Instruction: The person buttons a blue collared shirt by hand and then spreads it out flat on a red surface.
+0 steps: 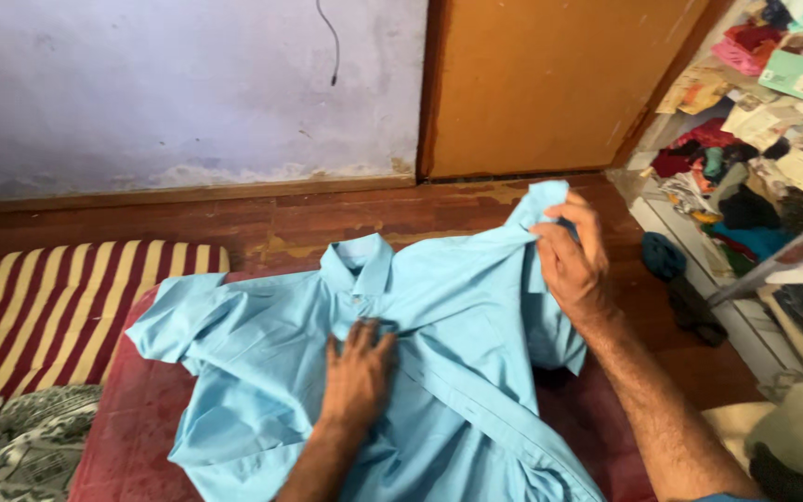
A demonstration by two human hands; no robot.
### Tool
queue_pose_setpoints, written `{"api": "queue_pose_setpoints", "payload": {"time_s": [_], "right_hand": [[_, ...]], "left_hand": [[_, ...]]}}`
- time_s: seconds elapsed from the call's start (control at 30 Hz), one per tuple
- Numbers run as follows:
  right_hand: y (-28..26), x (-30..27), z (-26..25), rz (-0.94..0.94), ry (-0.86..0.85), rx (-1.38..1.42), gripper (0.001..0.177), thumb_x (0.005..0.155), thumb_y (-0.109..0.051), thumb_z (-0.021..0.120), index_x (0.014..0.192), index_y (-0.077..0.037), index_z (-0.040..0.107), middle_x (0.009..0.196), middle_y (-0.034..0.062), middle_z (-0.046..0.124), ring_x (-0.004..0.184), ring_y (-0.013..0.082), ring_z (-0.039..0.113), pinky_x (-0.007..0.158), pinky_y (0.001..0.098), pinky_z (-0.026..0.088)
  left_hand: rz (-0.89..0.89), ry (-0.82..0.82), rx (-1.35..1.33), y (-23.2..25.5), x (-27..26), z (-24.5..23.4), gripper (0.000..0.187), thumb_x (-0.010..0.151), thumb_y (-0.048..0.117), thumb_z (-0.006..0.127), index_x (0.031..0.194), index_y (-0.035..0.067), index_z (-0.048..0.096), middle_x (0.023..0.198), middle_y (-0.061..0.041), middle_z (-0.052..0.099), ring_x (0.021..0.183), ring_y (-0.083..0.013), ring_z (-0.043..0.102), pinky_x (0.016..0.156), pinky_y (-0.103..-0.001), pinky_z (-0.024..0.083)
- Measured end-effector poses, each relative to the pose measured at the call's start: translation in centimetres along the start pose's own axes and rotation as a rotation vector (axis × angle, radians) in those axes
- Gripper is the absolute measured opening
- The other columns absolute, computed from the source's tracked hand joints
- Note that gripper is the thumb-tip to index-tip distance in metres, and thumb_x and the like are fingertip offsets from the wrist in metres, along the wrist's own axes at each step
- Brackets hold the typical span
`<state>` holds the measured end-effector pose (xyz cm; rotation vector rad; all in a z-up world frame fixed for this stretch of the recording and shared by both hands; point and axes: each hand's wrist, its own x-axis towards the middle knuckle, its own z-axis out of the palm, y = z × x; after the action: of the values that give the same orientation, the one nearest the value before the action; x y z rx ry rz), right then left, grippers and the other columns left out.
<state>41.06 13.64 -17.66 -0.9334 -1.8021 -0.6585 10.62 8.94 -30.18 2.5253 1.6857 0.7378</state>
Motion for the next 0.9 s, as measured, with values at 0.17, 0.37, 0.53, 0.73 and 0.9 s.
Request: {"api": "queue_pose_setpoints", "payload": {"time_s": [0.17,0.37,0.53,0.73,0.9], "right_hand": [[3.2,-3.6,0.5,0.374,-0.376,0.137,0.055,0.073,-0.012,0.085,0.124,-0.001,0.066,0.125,0.0185,0.064,0.108,0.0385,0.065,0.092,0.0429,0.053],[9.1,-10.0,-0.2,0.849,-1.222,-0.069,0.078,0.068,-0.06,0.088,0.122,-0.008,0.069,0.115,0.015,0.074,0.108,0.0296,0.071,0.093,0.0399,0.056],[8.5,-11.4,0.7,0.909,-1.165,0.221,0.064,0.066,-0.038,0.093,0.118,-0.009,0.069,0.106,0.0133,0.074,0.099,0.0261,0.071,0.083,0.0392,0.057],[6.0,-5.9,-0.2,0.642,-0.653,0.049,0.018,0.078,-0.009,0.079,0.095,-0.009,0.076,0.088,0.0109,0.073,0.083,0.0255,0.07,0.073,0.0397,0.055],[3.3,-2.6,-4.3,0.458,-0.455,-0.391,0.021,0.083,-0.002,0.072,0.102,-0.011,0.075,0.09,0.0144,0.071,0.086,0.0361,0.068,0.08,0.0476,0.053]], "left_hand": [[-0.032,-0.029,0.034,-2.8,0.0,-0.1,0.021,0.09,0.015,0.055,0.108,0.015,0.067,0.121,-0.011,0.062,0.115,-0.0315,0.059,0.099,-0.056,0.044],[-0.134,-0.144,0.258,-7.0,-1.2,-3.1,0.019,0.089,0.011,0.056,0.101,0.017,0.069,0.12,-0.009,0.064,0.113,-0.03,0.063,0.094,-0.047,0.051],[-0.252,-0.223,0.336,-4.9,-1.6,-5.0,0.024,0.099,0.023,0.053,0.118,0.016,0.065,0.127,-0.008,0.063,0.122,-0.0277,0.061,0.098,-0.052,0.048],[-0.073,-0.332,-0.09,3.0,-0.5,-3.6,0.084,0.09,0.058,0.062,0.159,0.02,0.032,0.166,-0.015,0.027,0.154,-0.0399,0.02,0.113,-0.067,0.016],[-0.092,-0.374,-0.03,4.2,-0.5,-2.8,0.084,0.092,0.061,0.055,0.162,0.025,0.027,0.172,-0.014,0.014,0.153,-0.036,0.005,0.114,-0.072,0.005]]}}
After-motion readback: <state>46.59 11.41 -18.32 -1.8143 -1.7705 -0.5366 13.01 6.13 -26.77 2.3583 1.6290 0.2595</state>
